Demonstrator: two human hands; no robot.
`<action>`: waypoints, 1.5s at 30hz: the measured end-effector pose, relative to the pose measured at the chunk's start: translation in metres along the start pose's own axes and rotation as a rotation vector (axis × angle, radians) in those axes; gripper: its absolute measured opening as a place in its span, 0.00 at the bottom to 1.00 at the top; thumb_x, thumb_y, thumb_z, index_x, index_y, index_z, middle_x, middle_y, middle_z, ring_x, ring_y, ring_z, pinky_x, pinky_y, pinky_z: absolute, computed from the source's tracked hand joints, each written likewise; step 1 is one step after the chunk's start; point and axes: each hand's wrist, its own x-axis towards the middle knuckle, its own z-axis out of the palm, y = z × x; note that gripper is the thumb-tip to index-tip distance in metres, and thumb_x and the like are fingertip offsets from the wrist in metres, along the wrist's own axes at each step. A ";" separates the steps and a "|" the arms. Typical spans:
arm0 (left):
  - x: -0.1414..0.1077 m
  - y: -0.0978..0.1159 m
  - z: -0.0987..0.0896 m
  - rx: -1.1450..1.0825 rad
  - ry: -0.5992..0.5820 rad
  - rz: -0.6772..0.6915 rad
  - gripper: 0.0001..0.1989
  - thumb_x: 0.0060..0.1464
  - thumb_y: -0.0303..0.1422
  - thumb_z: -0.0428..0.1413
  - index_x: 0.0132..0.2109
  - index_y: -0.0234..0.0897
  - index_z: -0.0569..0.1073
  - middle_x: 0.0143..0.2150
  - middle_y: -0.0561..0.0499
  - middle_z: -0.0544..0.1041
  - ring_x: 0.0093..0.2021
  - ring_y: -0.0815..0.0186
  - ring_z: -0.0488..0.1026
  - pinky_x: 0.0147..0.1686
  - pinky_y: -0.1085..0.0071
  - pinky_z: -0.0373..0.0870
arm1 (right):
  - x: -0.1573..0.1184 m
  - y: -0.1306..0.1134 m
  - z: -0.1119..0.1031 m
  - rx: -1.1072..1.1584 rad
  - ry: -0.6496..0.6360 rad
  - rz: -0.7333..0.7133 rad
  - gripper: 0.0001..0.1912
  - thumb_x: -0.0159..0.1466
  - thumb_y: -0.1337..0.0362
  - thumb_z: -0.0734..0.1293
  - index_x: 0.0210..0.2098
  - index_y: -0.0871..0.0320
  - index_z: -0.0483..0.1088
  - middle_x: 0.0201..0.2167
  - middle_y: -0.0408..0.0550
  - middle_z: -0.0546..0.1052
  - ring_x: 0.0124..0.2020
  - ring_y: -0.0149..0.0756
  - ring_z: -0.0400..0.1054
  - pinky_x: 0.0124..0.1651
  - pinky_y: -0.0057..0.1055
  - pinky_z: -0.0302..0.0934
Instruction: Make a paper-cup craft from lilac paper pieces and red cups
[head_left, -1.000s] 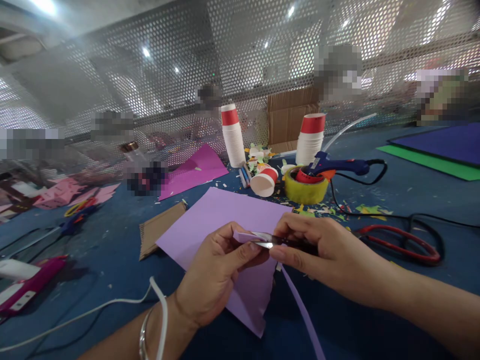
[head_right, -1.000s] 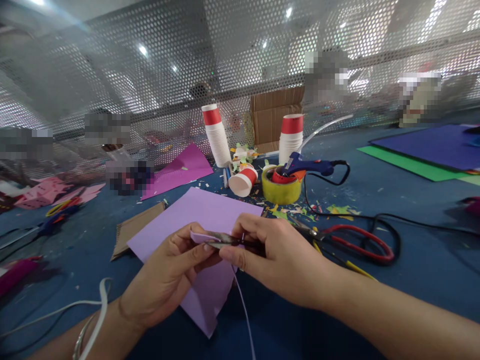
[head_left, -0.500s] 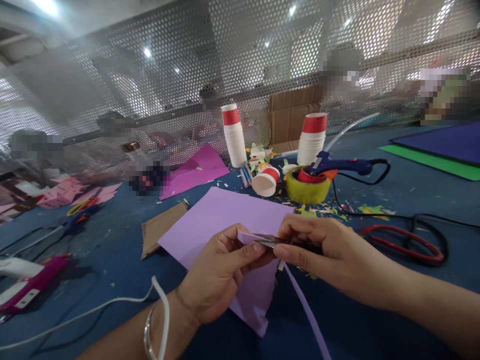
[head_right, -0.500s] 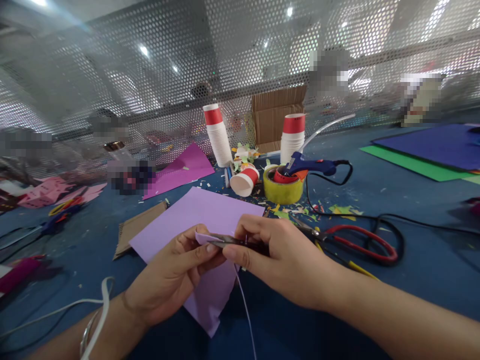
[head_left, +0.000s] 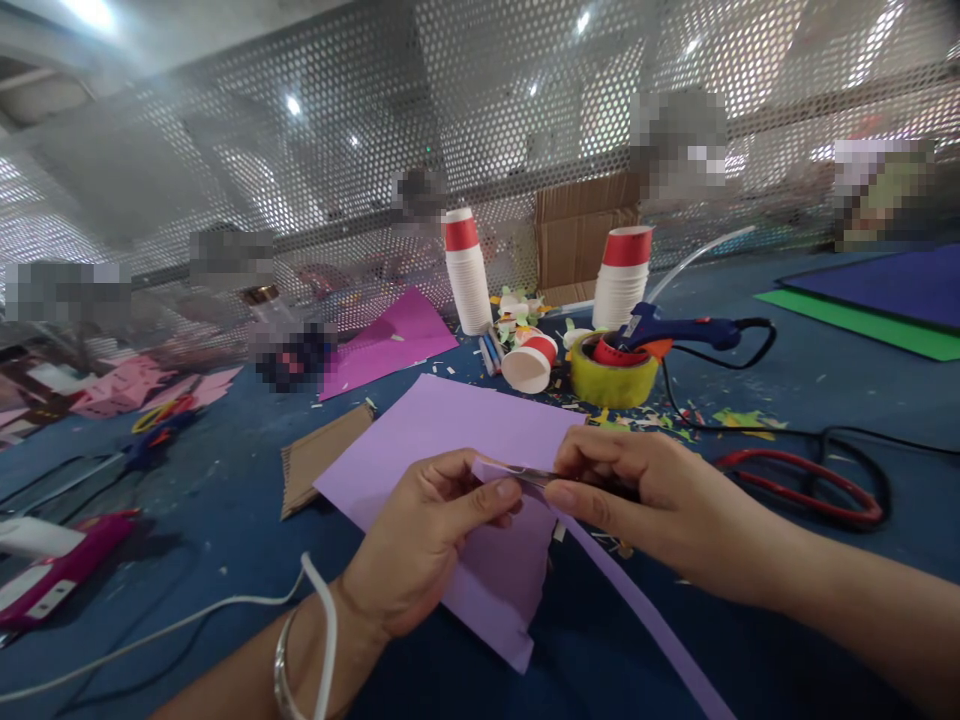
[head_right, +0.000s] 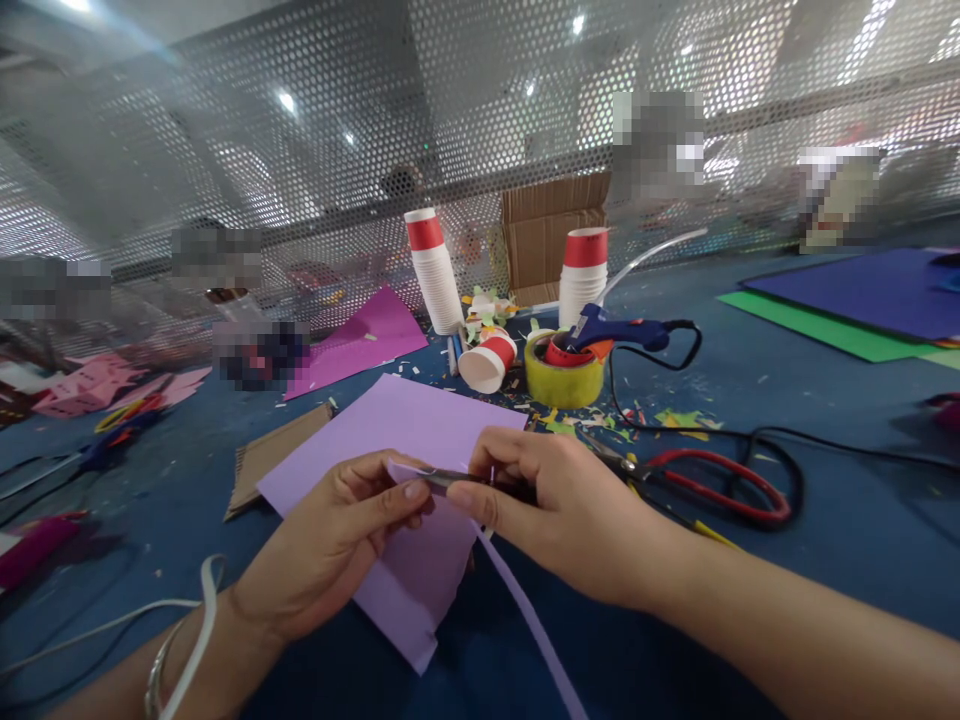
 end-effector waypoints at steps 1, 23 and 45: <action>0.000 0.000 0.000 0.011 0.008 0.008 0.03 0.51 0.29 0.67 0.31 0.34 0.81 0.28 0.54 0.78 0.31 0.73 0.71 0.34 0.79 0.68 | 0.000 0.000 0.000 -0.003 0.001 -0.001 0.15 0.66 0.52 0.66 0.30 0.56 0.66 0.21 0.37 0.63 0.22 0.26 0.56 0.23 0.24 0.51; 0.000 -0.004 0.005 -0.067 -0.002 -0.003 0.03 0.48 0.30 0.69 0.32 0.36 0.83 0.31 0.51 0.81 0.32 0.71 0.73 0.39 0.75 0.70 | -0.002 -0.005 0.001 0.033 -0.005 -0.027 0.15 0.65 0.52 0.67 0.30 0.56 0.68 0.21 0.37 0.62 0.22 0.26 0.53 0.23 0.25 0.48; -0.003 0.006 0.000 -0.090 -0.033 -0.042 0.06 0.58 0.32 0.63 0.34 0.36 0.74 0.32 0.51 0.83 0.37 0.65 0.83 0.35 0.78 0.76 | -0.001 0.001 0.000 0.023 0.027 -0.017 0.18 0.66 0.49 0.65 0.29 0.55 0.67 0.20 0.37 0.61 0.21 0.27 0.55 0.22 0.25 0.50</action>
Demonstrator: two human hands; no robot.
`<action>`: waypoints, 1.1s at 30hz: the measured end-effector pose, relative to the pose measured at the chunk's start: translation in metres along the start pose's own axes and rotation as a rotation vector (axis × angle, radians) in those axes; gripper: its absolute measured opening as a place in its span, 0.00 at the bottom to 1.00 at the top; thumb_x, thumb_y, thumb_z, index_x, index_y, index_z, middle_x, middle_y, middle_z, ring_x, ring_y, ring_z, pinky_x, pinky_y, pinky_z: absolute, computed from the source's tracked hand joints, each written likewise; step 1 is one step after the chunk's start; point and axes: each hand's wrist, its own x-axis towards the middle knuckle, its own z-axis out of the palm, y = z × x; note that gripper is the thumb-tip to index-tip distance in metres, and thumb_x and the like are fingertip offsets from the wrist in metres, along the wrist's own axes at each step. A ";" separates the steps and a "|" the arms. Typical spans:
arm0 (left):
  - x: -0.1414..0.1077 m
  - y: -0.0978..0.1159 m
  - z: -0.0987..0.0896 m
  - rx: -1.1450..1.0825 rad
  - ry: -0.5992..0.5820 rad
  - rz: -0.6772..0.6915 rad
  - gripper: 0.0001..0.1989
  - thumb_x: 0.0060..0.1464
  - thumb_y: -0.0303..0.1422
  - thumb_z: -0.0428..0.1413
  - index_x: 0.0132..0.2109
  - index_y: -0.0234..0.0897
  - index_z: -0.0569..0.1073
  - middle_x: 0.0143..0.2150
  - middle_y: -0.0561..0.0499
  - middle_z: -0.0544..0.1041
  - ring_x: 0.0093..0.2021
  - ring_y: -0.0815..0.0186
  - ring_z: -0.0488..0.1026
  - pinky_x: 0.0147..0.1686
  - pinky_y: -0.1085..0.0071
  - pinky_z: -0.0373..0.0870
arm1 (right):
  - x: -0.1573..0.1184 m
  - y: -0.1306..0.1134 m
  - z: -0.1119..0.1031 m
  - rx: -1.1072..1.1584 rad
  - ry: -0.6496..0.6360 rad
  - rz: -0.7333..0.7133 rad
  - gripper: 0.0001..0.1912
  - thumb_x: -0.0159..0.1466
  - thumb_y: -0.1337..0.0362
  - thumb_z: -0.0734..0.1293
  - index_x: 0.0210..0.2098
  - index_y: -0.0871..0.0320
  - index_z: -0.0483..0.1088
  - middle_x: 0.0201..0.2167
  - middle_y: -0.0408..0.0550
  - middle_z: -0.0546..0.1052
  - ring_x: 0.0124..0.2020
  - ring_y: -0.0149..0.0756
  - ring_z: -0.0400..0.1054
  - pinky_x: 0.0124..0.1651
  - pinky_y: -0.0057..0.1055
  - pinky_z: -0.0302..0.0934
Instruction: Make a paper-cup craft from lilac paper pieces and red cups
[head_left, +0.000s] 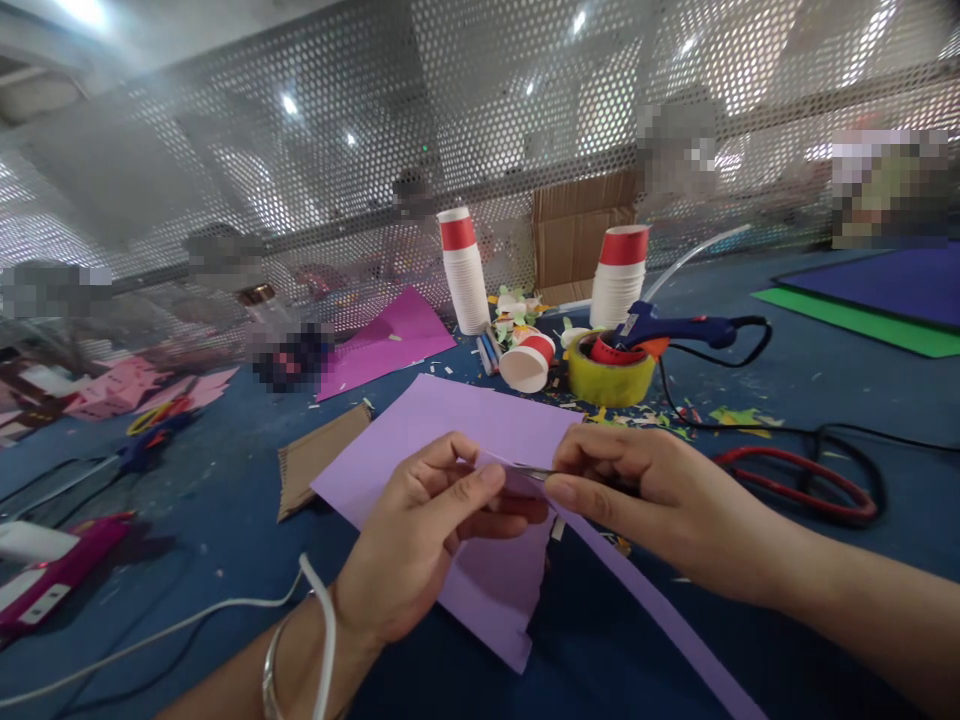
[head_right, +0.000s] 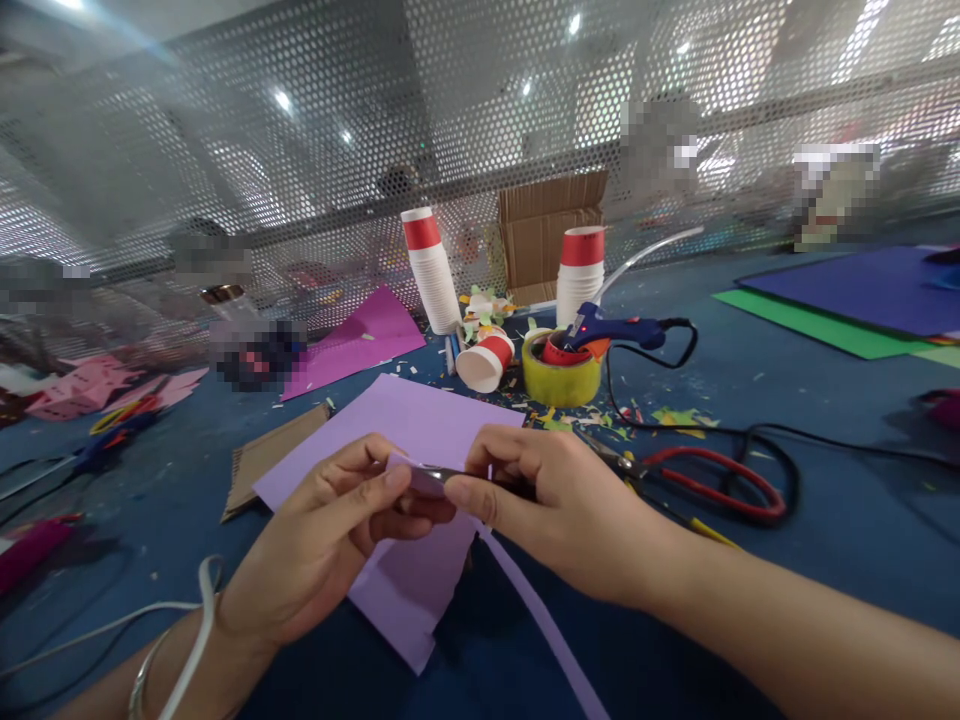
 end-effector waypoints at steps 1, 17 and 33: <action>0.000 0.000 0.000 0.017 -0.002 0.006 0.07 0.58 0.32 0.62 0.32 0.36 0.74 0.32 0.51 0.83 0.38 0.65 0.82 0.35 0.78 0.76 | 0.000 0.000 0.000 0.001 0.001 0.002 0.18 0.66 0.49 0.65 0.29 0.55 0.66 0.20 0.37 0.61 0.21 0.27 0.55 0.22 0.25 0.50; 0.000 -0.006 0.004 -0.020 -0.017 0.034 0.07 0.58 0.29 0.62 0.32 0.34 0.74 0.35 0.51 0.84 0.36 0.70 0.82 0.37 0.79 0.77 | -0.001 -0.001 0.000 0.002 -0.003 0.007 0.15 0.66 0.51 0.66 0.30 0.55 0.66 0.21 0.37 0.61 0.23 0.28 0.53 0.24 0.26 0.49; 0.001 -0.008 0.002 -0.026 -0.029 0.003 0.08 0.58 0.29 0.63 0.31 0.34 0.73 0.35 0.50 0.84 0.37 0.68 0.82 0.35 0.79 0.76 | 0.000 0.000 -0.001 -0.017 0.002 -0.002 0.15 0.65 0.52 0.67 0.29 0.55 0.67 0.21 0.37 0.62 0.22 0.27 0.53 0.24 0.26 0.49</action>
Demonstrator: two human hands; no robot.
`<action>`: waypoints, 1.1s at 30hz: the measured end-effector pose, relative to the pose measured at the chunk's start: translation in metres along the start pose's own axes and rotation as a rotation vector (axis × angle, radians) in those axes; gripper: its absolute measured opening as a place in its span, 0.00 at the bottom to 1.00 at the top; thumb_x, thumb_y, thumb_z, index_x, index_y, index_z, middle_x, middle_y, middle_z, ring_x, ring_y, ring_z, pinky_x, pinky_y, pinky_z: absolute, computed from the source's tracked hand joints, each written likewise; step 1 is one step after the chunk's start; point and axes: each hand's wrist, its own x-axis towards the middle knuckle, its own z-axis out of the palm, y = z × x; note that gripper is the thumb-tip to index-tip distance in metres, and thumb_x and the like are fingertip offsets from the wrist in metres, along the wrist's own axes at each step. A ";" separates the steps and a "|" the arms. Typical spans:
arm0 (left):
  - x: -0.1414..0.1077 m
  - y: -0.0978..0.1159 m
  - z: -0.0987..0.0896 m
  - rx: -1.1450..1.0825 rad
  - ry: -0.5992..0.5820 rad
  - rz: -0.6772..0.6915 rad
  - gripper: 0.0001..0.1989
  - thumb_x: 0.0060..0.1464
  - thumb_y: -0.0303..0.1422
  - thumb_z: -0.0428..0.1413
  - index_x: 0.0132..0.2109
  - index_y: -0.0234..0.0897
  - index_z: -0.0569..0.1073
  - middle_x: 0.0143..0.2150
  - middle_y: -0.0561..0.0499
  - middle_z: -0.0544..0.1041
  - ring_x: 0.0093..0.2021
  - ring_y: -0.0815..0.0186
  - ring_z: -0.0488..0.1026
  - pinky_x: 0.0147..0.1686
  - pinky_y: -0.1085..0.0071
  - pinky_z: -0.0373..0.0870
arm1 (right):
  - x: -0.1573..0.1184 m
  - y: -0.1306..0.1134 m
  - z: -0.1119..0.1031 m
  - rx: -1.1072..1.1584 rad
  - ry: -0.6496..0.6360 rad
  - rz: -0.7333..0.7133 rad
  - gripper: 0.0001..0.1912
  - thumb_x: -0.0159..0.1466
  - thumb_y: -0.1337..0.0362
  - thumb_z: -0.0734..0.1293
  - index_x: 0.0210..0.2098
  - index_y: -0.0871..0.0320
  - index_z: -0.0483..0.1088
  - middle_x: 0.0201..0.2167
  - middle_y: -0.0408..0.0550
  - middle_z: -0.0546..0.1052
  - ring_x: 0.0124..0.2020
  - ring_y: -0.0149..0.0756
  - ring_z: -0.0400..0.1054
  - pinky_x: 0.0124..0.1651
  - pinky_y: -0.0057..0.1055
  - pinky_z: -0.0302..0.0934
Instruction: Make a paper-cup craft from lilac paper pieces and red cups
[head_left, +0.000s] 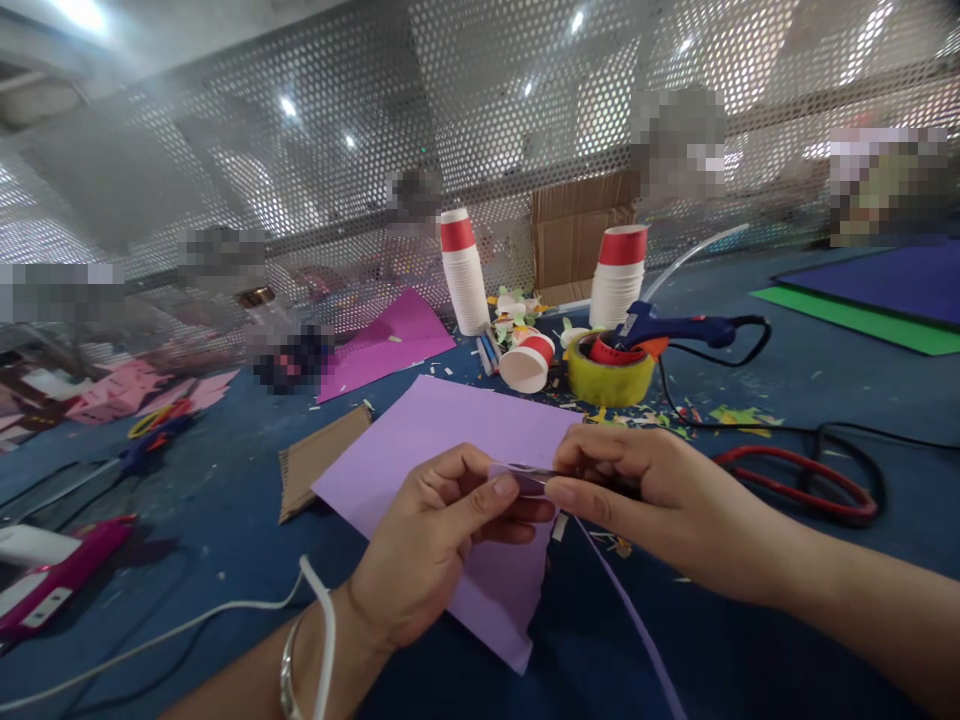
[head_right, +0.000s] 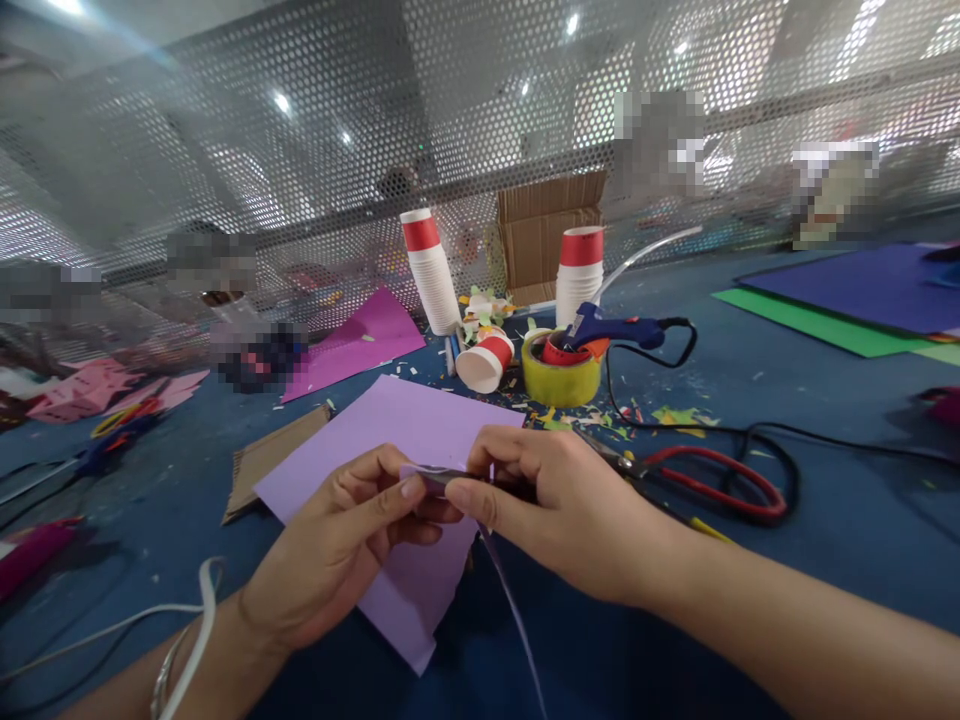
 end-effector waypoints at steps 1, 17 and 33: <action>0.000 0.000 0.000 0.002 0.001 -0.002 0.08 0.58 0.29 0.63 0.31 0.34 0.73 0.35 0.50 0.84 0.37 0.68 0.82 0.35 0.79 0.76 | 0.000 0.000 0.000 0.000 -0.001 0.001 0.15 0.65 0.52 0.67 0.29 0.55 0.67 0.21 0.37 0.63 0.22 0.27 0.53 0.24 0.26 0.49; 0.002 -0.001 0.000 0.005 0.012 -0.008 0.11 0.55 0.31 0.65 0.30 0.33 0.71 0.30 0.51 0.82 0.32 0.69 0.82 0.30 0.80 0.75 | 0.001 0.000 -0.001 -0.017 -0.016 0.021 0.16 0.66 0.51 0.66 0.29 0.55 0.68 0.21 0.36 0.62 0.23 0.27 0.52 0.24 0.26 0.49; 0.003 -0.005 -0.005 0.062 -0.003 -0.025 0.11 0.55 0.34 0.65 0.32 0.35 0.71 0.25 0.52 0.82 0.26 0.73 0.79 0.28 0.83 0.71 | -0.001 -0.002 0.000 -0.026 -0.014 0.040 0.16 0.65 0.50 0.66 0.29 0.56 0.67 0.20 0.36 0.62 0.22 0.27 0.53 0.24 0.26 0.48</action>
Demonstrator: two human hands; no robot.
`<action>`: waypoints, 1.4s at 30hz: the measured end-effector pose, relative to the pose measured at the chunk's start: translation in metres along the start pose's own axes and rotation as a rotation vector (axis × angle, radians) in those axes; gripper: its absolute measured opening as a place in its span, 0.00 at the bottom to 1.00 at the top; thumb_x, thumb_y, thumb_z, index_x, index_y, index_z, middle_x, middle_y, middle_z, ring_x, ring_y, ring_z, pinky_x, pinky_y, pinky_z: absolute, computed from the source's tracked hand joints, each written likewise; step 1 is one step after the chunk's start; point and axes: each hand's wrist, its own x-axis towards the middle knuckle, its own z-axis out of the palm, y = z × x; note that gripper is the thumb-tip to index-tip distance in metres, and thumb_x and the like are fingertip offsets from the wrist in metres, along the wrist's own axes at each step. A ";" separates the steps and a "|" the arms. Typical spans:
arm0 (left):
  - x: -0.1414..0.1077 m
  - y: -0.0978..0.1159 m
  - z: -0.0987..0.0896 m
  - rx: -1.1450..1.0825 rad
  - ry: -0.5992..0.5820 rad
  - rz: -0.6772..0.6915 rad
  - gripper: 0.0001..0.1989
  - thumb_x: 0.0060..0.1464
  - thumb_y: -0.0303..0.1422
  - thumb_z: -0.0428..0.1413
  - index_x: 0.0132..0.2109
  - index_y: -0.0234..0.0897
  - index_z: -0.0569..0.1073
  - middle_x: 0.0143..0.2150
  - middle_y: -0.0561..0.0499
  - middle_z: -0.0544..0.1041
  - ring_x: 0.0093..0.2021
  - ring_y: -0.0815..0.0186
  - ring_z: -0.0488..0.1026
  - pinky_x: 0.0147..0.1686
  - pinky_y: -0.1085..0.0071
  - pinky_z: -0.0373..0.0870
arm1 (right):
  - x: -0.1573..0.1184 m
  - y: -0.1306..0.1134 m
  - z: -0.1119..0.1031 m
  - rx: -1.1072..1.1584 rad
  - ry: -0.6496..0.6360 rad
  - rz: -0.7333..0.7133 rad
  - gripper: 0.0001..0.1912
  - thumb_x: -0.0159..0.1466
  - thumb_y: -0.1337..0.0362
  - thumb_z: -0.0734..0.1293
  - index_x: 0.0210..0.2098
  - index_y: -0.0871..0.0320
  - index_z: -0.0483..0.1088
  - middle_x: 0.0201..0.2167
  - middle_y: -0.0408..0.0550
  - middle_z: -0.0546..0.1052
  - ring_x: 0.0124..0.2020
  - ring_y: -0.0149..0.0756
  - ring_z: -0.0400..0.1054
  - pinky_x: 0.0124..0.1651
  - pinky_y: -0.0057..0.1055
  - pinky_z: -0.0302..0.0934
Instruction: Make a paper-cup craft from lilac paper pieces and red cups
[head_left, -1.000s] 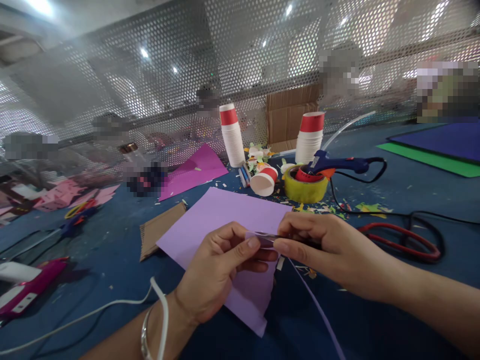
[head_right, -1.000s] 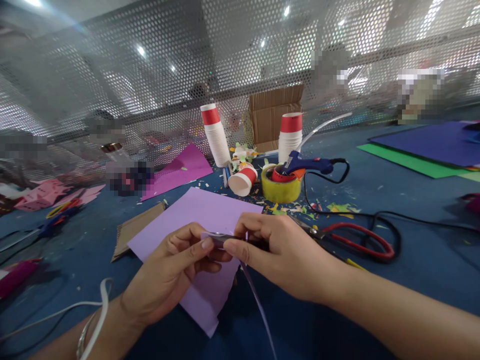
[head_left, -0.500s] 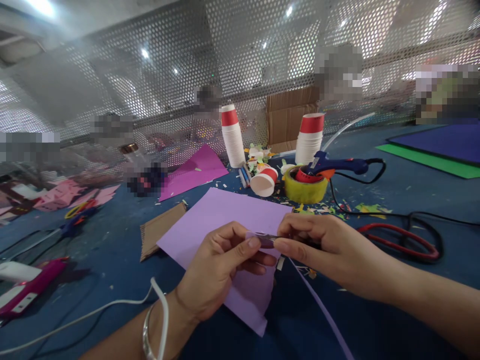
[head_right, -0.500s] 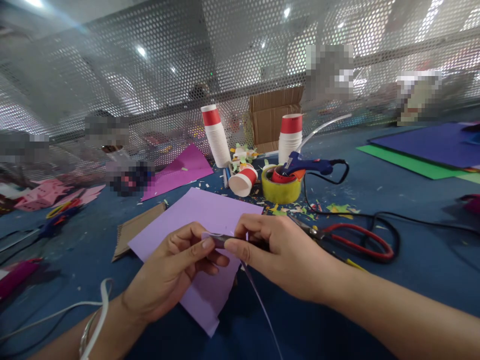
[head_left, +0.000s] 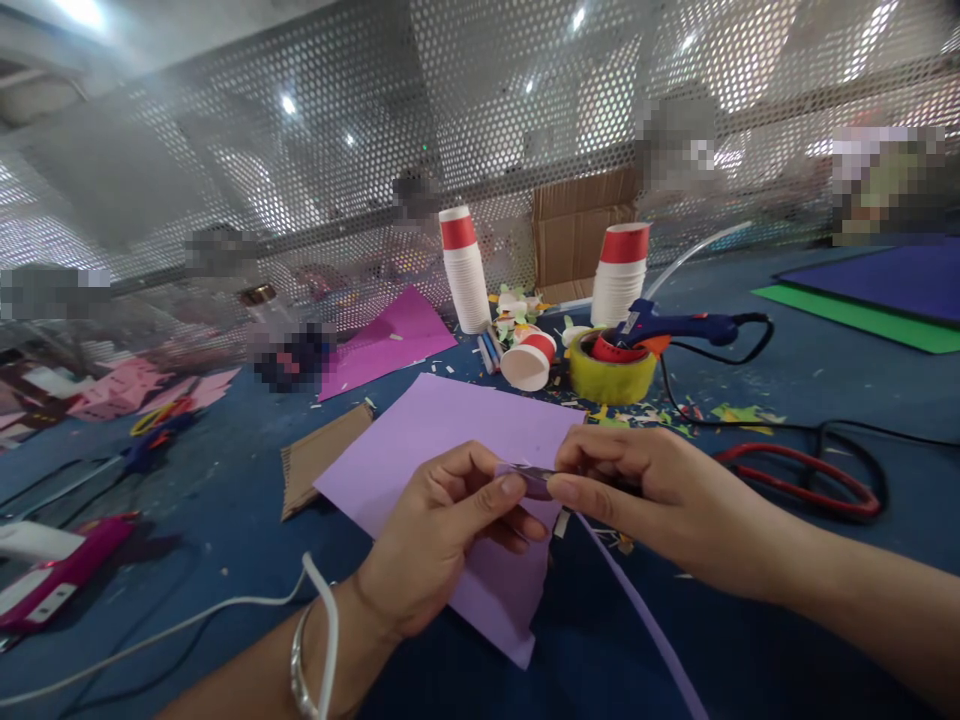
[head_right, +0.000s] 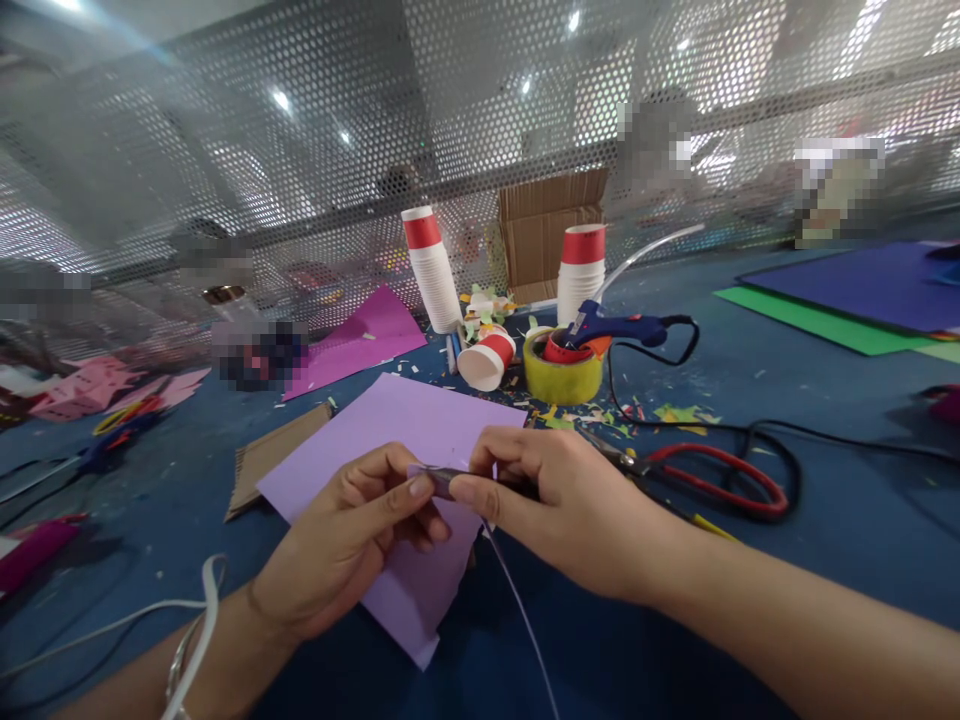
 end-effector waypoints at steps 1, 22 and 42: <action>0.000 0.000 0.000 0.008 0.001 -0.001 0.10 0.55 0.34 0.65 0.32 0.35 0.72 0.25 0.52 0.82 0.26 0.74 0.78 0.28 0.83 0.71 | 0.000 0.000 0.000 0.001 -0.004 0.002 0.16 0.65 0.50 0.66 0.29 0.56 0.67 0.21 0.37 0.62 0.22 0.27 0.53 0.24 0.26 0.48; 0.002 -0.001 0.003 -0.011 -0.024 -0.066 0.12 0.52 0.33 0.67 0.31 0.34 0.71 0.23 0.54 0.79 0.24 0.74 0.77 0.27 0.82 0.71 | 0.000 -0.004 -0.002 -0.014 -0.050 -0.006 0.18 0.65 0.49 0.66 0.29 0.56 0.68 0.19 0.36 0.59 0.21 0.27 0.50 0.22 0.26 0.45; 0.003 -0.001 0.005 0.044 -0.012 -0.008 0.08 0.56 0.32 0.64 0.34 0.34 0.74 0.29 0.53 0.80 0.24 0.74 0.77 0.26 0.82 0.71 | 0.010 0.003 -0.003 0.343 0.002 0.059 0.23 0.63 0.43 0.66 0.28 0.57 0.64 0.21 0.35 0.58 0.20 0.25 0.46 0.21 0.25 0.42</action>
